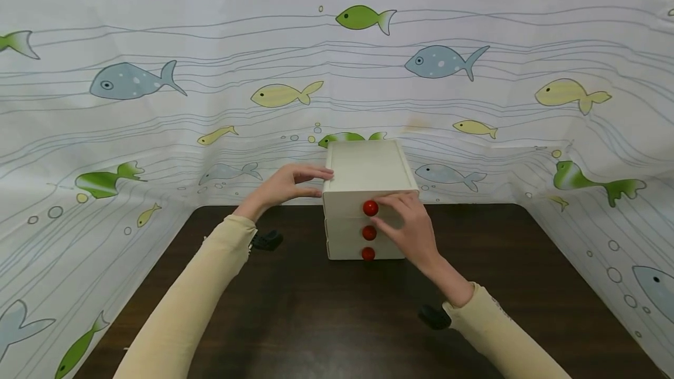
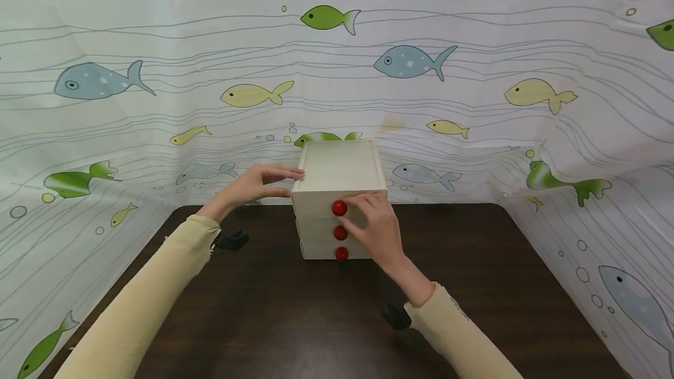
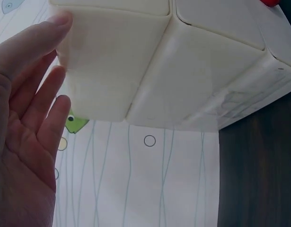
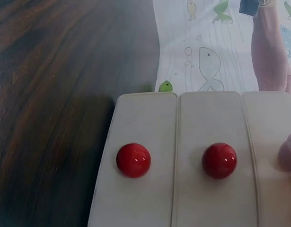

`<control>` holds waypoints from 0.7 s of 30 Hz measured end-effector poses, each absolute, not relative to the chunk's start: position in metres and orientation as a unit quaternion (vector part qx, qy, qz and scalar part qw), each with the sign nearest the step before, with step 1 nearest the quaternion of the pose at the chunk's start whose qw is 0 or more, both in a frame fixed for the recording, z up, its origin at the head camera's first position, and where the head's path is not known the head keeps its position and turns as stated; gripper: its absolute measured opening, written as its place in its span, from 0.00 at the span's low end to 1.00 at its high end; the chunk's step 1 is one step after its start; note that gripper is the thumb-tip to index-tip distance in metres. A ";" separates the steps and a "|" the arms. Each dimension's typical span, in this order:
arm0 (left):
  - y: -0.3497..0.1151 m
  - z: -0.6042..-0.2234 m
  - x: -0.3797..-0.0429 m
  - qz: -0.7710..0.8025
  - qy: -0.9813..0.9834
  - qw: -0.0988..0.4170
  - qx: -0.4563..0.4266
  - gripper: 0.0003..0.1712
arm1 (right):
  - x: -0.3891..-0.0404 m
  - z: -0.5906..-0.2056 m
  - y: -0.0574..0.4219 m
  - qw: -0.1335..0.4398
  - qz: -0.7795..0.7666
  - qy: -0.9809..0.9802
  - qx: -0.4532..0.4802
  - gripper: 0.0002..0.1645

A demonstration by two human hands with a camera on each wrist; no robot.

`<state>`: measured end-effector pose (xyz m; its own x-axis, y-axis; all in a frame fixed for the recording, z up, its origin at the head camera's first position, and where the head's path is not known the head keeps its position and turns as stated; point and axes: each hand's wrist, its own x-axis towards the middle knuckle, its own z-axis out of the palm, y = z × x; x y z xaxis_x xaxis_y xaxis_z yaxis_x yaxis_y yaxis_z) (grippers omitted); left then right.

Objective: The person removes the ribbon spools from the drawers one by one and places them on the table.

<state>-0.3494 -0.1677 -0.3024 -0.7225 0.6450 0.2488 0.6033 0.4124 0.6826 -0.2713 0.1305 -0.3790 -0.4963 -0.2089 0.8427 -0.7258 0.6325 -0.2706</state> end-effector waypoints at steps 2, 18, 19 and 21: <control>-0.167 -0.303 -0.350 0.393 0.840 0.025 0.372 0.24 | -0.273 -0.382 0.127 0.419 0.316 -0.803 0.282 0.24; -0.170 -0.304 -0.349 0.385 0.857 0.030 0.341 0.25 | -0.275 -0.396 0.100 0.451 0.378 -0.785 0.195 0.21; -0.169 -0.304 -0.349 0.384 0.858 0.030 0.340 0.25 | -0.275 -0.397 0.099 0.450 0.381 -0.785 0.192 0.21; -0.169 -0.304 -0.349 0.380 0.860 0.029 0.339 0.25 | -0.275 -0.397 0.099 0.448 0.386 -0.784 0.190 0.21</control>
